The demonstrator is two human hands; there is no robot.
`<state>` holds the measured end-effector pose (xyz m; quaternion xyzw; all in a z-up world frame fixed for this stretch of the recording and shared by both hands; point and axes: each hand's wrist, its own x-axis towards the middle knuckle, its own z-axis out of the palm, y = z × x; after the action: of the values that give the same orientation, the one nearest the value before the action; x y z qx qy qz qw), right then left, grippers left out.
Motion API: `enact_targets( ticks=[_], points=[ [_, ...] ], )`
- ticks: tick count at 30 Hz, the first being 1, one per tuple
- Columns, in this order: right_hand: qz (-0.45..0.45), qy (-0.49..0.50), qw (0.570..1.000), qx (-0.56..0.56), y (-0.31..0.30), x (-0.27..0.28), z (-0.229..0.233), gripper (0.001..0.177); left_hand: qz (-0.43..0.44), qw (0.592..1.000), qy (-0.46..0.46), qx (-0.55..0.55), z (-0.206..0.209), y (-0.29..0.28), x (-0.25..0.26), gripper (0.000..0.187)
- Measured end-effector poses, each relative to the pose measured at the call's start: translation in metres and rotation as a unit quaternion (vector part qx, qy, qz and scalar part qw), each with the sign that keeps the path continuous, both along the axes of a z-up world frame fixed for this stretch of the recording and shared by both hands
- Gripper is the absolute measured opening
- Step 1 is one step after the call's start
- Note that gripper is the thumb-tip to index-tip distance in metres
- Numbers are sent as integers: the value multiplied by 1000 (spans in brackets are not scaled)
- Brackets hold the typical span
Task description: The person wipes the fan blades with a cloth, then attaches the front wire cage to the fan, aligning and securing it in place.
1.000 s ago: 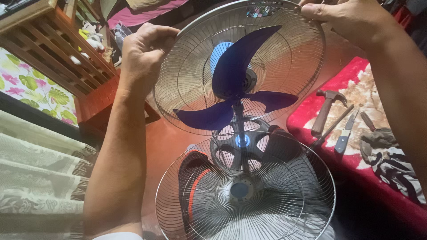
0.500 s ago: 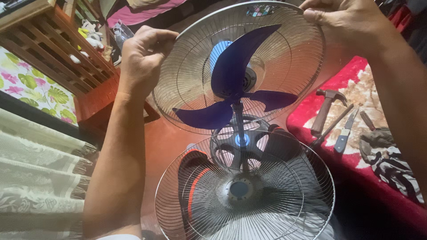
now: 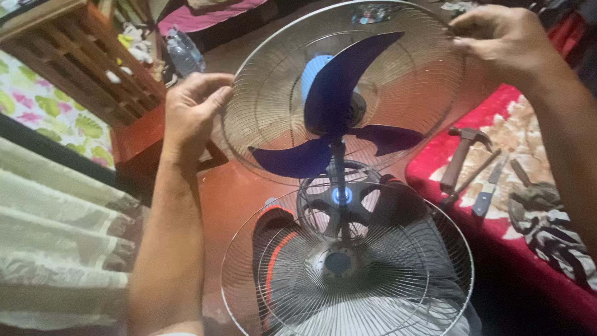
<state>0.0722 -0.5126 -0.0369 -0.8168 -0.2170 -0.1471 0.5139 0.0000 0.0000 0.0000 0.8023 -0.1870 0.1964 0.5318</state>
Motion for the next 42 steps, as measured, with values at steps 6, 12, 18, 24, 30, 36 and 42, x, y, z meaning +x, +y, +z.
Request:
enact_targets(
  ticks=[6,12,18,24,30,36,42],
  points=[
    [-38,-29,998,-51,-19,3,-36,22,-26,993,57,-103,-41,34,-4,23],
    [-31,-8,999,-11,-39,20,-79,20,49,983,145,-97,-96,58,-11,26],
    [-60,19,997,-36,-48,31,-113,18,-8,976,158,-153,-161,65,5,27],
    [-110,83,984,-114,-36,15,-123,24,10,971,194,-141,-184,67,-1,21],
    [-170,233,952,-103,-13,-7,-138,28,40,967,232,-97,-187,53,-12,18],
    [-60,283,947,139,-1,-14,-187,28,15,962,245,-116,-200,47,-10,29],
    [-161,393,878,222,28,-18,-232,33,16,957,262,-125,-226,34,-10,38]
  ],
)
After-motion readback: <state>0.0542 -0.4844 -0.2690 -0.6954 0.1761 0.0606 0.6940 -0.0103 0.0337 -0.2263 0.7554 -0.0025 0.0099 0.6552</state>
